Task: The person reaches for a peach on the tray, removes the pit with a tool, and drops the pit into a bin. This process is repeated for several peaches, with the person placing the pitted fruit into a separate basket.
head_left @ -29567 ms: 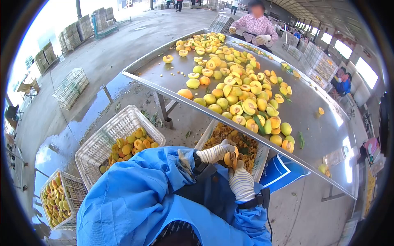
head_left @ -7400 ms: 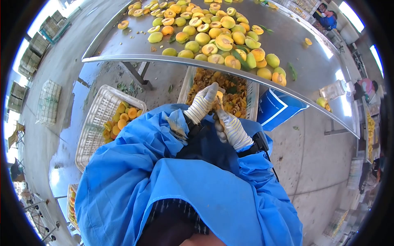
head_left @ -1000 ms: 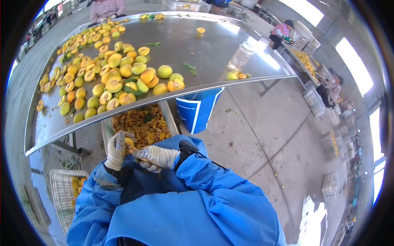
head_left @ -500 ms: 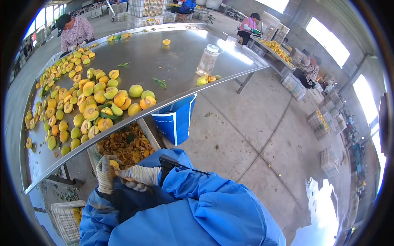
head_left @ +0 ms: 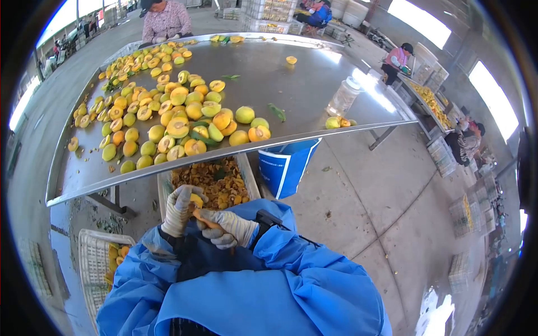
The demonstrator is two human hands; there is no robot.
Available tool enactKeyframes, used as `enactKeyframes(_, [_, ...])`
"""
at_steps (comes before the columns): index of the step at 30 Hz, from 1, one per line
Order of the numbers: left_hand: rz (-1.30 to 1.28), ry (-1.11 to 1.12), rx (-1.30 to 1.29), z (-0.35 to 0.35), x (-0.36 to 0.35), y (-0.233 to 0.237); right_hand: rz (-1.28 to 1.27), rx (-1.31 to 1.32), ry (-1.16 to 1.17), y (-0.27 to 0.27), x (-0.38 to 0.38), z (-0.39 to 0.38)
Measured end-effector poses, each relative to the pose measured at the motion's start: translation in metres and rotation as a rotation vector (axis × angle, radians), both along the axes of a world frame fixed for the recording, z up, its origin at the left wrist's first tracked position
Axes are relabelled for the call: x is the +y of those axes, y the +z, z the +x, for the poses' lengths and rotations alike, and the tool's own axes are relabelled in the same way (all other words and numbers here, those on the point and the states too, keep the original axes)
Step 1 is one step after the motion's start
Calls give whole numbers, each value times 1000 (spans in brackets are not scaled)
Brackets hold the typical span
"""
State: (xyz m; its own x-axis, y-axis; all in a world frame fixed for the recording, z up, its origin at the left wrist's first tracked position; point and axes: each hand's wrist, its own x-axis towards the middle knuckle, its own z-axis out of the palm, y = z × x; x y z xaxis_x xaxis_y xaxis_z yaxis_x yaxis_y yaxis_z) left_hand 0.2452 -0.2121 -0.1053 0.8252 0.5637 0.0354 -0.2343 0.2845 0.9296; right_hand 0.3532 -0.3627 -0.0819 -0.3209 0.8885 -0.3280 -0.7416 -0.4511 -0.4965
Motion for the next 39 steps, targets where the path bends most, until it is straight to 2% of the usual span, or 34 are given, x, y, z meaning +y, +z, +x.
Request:
enactKeyframes(2, [109,-10,35,-1,1,6,-77,36,12,4,2,1])
enactKeyframes(4, [114,7,86,-4,-2,12,9,51,57,-11,5,4])
enactKeyframes(5, [-6,16,39,-29,8,-13,3,-30,32,-7,5,5])
enactKeyframes(6, [-14,-22,81,-5,-1,9,2,-112,8,1,4,-1])
enactKeyframes(8, [-53,-55,104,-1,3,0,-23,-468,-42,-1,4,-8])
enactKeyframes(9, [-73,-64,138,-2,5,-2,-60,-482,-40,4,4,-10])
enactKeyframes(10, [-89,-80,168,-2,5,-3,-51,-335,-18,1,3,-8])
enactKeyframes(13, [-13,-45,36,-1,0,0,-42,42,6,-6,3,0])
enactKeyframes(16, [-33,-25,-17,0,-3,0,-50,89,6,-5,2,2])
enactKeyframes(17, [8,-14,45,-4,-3,-1,-75,65,33,-6,3,-1])
enactKeyframes(18, [71,-27,88,-4,1,0,-81,23,33,-5,6,-1])
enactKeyframes(20, [80,-20,123,3,7,-13,-108,-402,-21,7,5,-9])
enactKeyframes(21, [88,0,162,5,10,-20,-34,-576,-32,-8,7,-10])
enactKeyframes(22, [-11,30,181,7,15,-33,13,-699,-53,-20,10,-11])
enactKeyframes(23, [11,120,165,10,13,-41,-24,-623,-36,-21,12,-9])
enactKeyframes(28, [48,122,75,10,-1,-13,-31,30,-34,-16,4,-5])
enactKeyframes(31, [115,103,41,17,-13,17,68,155,-12,-12,0,4])
enactKeyframes(33, [108,193,23,28,-13,17,183,226,2,-15,1,9])
enactKeyframes(35, [66,262,22,37,-18,17,158,101,-76,-11,1,9])
enactKeyframes(37, [-50,172,124,38,-19,20,109,-37,-164,-1,-5,7])
enactKeyframes(38, [-108,132,176,38,-19,22,132,58,-142,-5,-7,9])
enactKeyframes(39, [-49,141,152,39,-23,26,153,152,-114,-10,-8,14])
